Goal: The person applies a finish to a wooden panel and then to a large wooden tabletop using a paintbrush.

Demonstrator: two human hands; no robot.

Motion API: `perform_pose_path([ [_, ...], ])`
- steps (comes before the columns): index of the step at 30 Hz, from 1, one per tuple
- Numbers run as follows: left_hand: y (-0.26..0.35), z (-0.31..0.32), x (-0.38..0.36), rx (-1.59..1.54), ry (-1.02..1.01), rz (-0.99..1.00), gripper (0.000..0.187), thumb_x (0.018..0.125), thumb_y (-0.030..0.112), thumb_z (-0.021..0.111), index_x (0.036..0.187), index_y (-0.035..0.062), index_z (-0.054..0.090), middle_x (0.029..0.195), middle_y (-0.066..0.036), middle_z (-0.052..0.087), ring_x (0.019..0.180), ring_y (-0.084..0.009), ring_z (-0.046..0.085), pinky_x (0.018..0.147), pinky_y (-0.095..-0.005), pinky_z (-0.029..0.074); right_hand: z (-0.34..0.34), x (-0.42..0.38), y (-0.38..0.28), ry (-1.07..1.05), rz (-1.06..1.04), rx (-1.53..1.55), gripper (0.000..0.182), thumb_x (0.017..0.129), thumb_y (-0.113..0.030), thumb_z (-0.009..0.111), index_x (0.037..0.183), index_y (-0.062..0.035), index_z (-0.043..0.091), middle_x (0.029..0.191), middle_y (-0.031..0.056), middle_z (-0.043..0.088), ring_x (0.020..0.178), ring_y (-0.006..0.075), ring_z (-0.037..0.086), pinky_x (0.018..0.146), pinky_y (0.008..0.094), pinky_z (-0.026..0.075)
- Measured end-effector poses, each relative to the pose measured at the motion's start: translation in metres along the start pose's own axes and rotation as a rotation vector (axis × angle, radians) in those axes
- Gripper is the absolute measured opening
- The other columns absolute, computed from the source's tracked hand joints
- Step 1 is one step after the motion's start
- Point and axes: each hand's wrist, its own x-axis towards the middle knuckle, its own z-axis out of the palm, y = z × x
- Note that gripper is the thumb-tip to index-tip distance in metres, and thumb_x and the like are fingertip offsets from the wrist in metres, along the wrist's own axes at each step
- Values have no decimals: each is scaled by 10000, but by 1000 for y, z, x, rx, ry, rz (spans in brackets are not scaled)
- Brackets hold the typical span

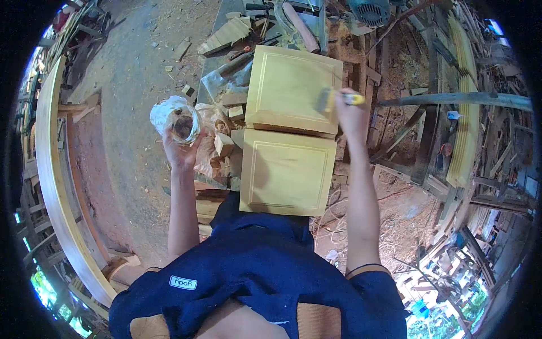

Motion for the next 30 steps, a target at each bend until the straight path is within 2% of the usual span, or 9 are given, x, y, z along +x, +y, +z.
perform_pose_path([
  [4,2,-12,11,40,-24,-3,514,903,354,448,1358,140,341,1330,-106,443,1205,-304,469,955,-588,416,-26,14,2,201,-266,-545,149,802,-245,654,891,-128,679,842,95,658,760,281,651,648,363,514],
  [13,9,-13,10,29,20,12,514,910,377,445,1361,152,345,1339,-96,440,1200,-293,470,961,-571,415,103,14,-98,-9,-541,-189,181,782,-216,653,899,-79,663,798,132,631,655,297,622,615,376,504],
  [16,8,-10,7,33,2,17,514,910,377,447,1361,154,344,1341,-97,437,1206,-292,465,965,-571,414,141,22,-121,-22,-510,4,195,781,-259,625,811,-69,655,762,142,630,704,331,634,638,411,509],
  [18,11,-5,3,35,6,15,512,908,372,451,1360,154,347,1341,-97,437,1208,-288,464,965,-567,414,152,30,-124,-133,-311,245,210,780,-266,629,776,-56,647,714,156,629,675,336,631,614,415,505],
  [20,12,-4,3,37,17,13,509,907,366,454,1359,155,350,1342,-96,436,1209,-284,463,964,-563,415,158,47,-94,-70,-359,208,248,800,-297,629,785,-50,649,753,162,653,677,317,646,617,424,511],
  [24,15,-2,6,19,13,0,519,896,356,475,1360,161,346,1336,-96,440,1212,-281,461,964,-568,414,95,70,-38,-187,60,363,332,852,-374,623,901,-48,662,763,84,687,674,181,685,626,318,548],
  [26,15,-4,8,27,29,-1,524,892,353,482,1360,161,344,1333,-96,441,1212,-282,461,964,-568,415,52,79,-13,-136,45,254,323,860,-377,620,945,-68,664,755,61,687,661,141,683,611,269,551],
  [29,12,-5,13,24,-12,-34,539,885,350,498,1363,161,335,1326,-104,441,1210,-291,460,957,-565,421,4,92,8,-114,60,98,299,846,-357,620,934,-76,667,769,101,685,692,201,688,643,315,550],
  [30,11,-3,13,9,23,-35,544,882,345,505,1364,160,332,1323,-107,441,1207,-297,462,952,-564,425,-9,93,-1,-49,-62,-175,294,833,-349,616,934,-78,667,783,118,682,719,239,682,665,346,543],
])
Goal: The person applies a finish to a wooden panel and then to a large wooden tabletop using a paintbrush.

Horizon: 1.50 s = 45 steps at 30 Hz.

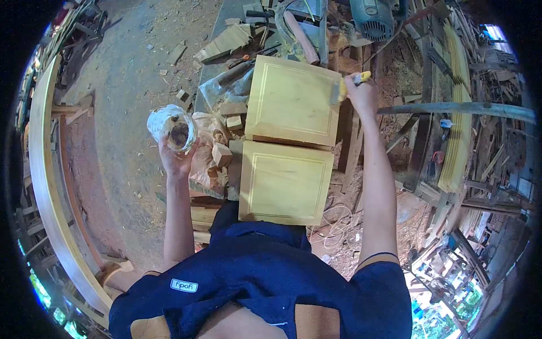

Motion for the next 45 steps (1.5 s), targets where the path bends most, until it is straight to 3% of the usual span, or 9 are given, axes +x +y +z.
perform_pose_path([
  [7,-3,-8,1,-19,-27,8,551,880,343,512,1363,152,329,1318,-116,442,1200,-312,470,944,-577,433,46,42,-50,96,-319,-502,287,813,-378,563,913,-136,679,866,144,671,803,350,647,689,458,506],
  [13,-3,-28,2,-60,-77,4,554,878,350,511,1360,137,343,1325,-114,452,1206,-298,473,976,-581,402,139,68,-120,41,-532,-232,254,812,-311,580,943,-124,691,751,151,671,679,316,660,640,407,533],
  [19,8,-21,-10,-54,-28,-9,546,884,348,501,1368,152,338,1344,-92,438,1233,-287,446,998,-580,380,160,77,-137,-362,-106,291,219,806,-284,621,925,-114,693,781,84,696,711,209,681,652,320,550],
  [22,8,-21,-10,-71,-47,-20,547,885,352,496,1369,153,336,1356,-85,424,1244,-284,434,999,-573,384,136,90,-83,-324,17,467,250,844,-227,651,954,-3,646,825,98,665,663,158,671,576,274,584],
  [28,-2,-20,-5,-31,-34,-35,542,892,358,478,1376,163,329,1361,-88,415,1243,-287,434,992,-572,397,14,57,-4,-117,191,282,268,840,-301,648,944,-55,662,875,95,674,698,183,676,609,324,571],
  [29,-5,-19,-5,-28,-40,-37,542,892,358,478,1376,163,329,1361,-88,415,1243,-287,434,992,-572,397,6,58,6,-110,193,282,268,840,-301,648,944,-55,662,875,95,674,698,183,676,609,324,571],
  [31,-7,-16,-6,-11,-48,-49,539,893,356,481,1378,174,329,1363,-91,412,1244,-288,435,985,-577,405,-9,54,19,31,1,-469,319,842,-394,601,963,-106,668,863,123,685,716,262,679,666,382,540],
  [41,-4,5,-22,12,-136,-57,518,897,375,479,1358,169,364,1321,-85,463,1208,-287,475,962,-596,418,118,-25,-117,151,-522,52,249,799,-288,595,792,-39,609,753,174,634,662,314,634,610,418,498],
  [45,-4,1,-21,-28,-239,-72,488,902,381,468,1332,158,406,1283,-77,503,1178,-277,502,946,-589,430,146,-44,-147,68,-325,237,232,770,-306,607,790,-82,666,762,144,663,685,320,648,620,424,520],
])
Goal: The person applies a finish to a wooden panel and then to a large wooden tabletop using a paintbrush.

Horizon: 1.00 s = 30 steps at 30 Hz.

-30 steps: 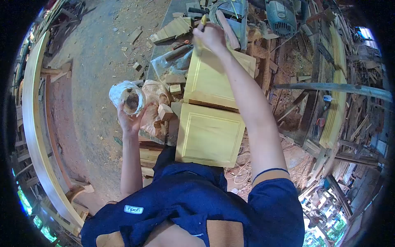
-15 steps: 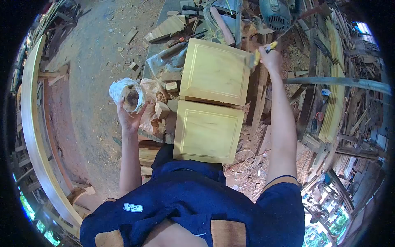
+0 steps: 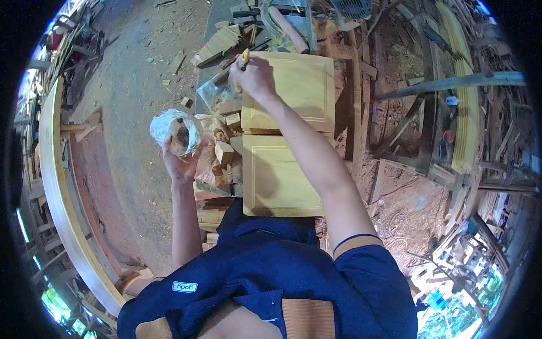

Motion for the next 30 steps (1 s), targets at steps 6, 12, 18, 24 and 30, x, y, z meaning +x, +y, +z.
perform_pose_path([
  [6,-5,3,0,1,63,-6,485,898,390,470,1318,153,425,1277,-72,513,1172,-269,508,942,-578,432,-58,-36,87,-109,351,213,285,866,-315,637,949,-43,656,772,71,679,638,132,668,594,273,558],
  [12,-12,5,-2,-3,-4,-35,499,894,390,461,1325,146,406,1276,-82,509,1157,-275,519,928,-558,448,-177,-77,99,13,379,-81,186,844,-298,638,867,-115,667,771,67,674,597,175,655,544,333,508],
  [18,-16,8,-6,7,-52,-12,506,891,390,454,1329,144,392,1265,-85,506,1121,-279,539,885,-544,485,-143,-112,38,-48,-15,-472,85,822,-182,598,864,-117,633,834,88,596,684,292,623,585,396,497],
  [24,-11,6,-15,-40,-32,-18,504,883,421,468,1309,154,437,1287,-53,506,1176,-265,498,966,-543,409,-57,-126,-39,-112,13,-53,73,807,-180,621,856,-136,652,773,96,584,660,283,617,584,378,499],
  [30,-16,8,-13,-60,-36,-9,575,878,488,435,1350,162,402,1321,-69,466,1218,-274,446,990,-540,381,-53,-126,-14,-6,63,174,93,798,-151,675,846,-74,661,777,95,610,640,252,617,590,340,494],
])
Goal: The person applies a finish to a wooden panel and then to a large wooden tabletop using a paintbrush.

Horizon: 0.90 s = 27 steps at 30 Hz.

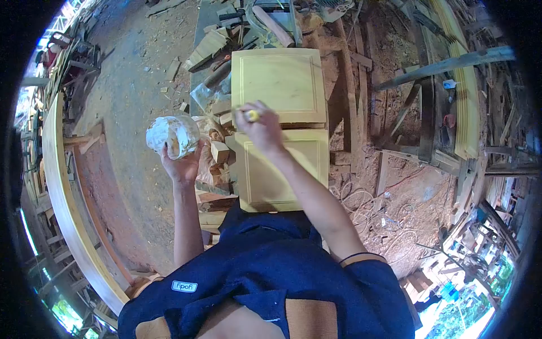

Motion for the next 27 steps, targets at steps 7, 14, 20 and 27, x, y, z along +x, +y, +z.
perform_pose_path([
  [7,-18,9,29,-73,50,-88,665,872,545,407,1414,172,313,1423,-145,297,1288,-329,327,1063,-518,292,-135,-19,85,167,369,52,150,866,-200,648,875,-51,652,771,8,628,680,87,586,608,260,463],
  [14,-40,62,83,-55,-59,-160,746,842,638,360,1423,172,318,1446,-135,312,1308,-335,311,1112,-506,170,-179,20,112,74,78,-820,182,869,-211,576,913,-43,625,859,112,587,783,290,616,681,398,496],
  [20,-69,80,144,36,-54,-130,690,832,648,373,1357,204,427,1379,-74,436,1214,-301,415,974,-450,325,-127,58,154,-59,211,-672,267,891,-248,543,1009,-13,588,985,177,594,921,393,593,791,472,481],
  [27,-85,111,127,76,-59,-96,590,883,568,404,1331,188,445,1328,-31,490,1168,-238,490,972,-384,376,-106,71,171,-114,489,-685,342,870,-304,565,982,19,582,981,253,622,942,402,607,824,492,483],
])
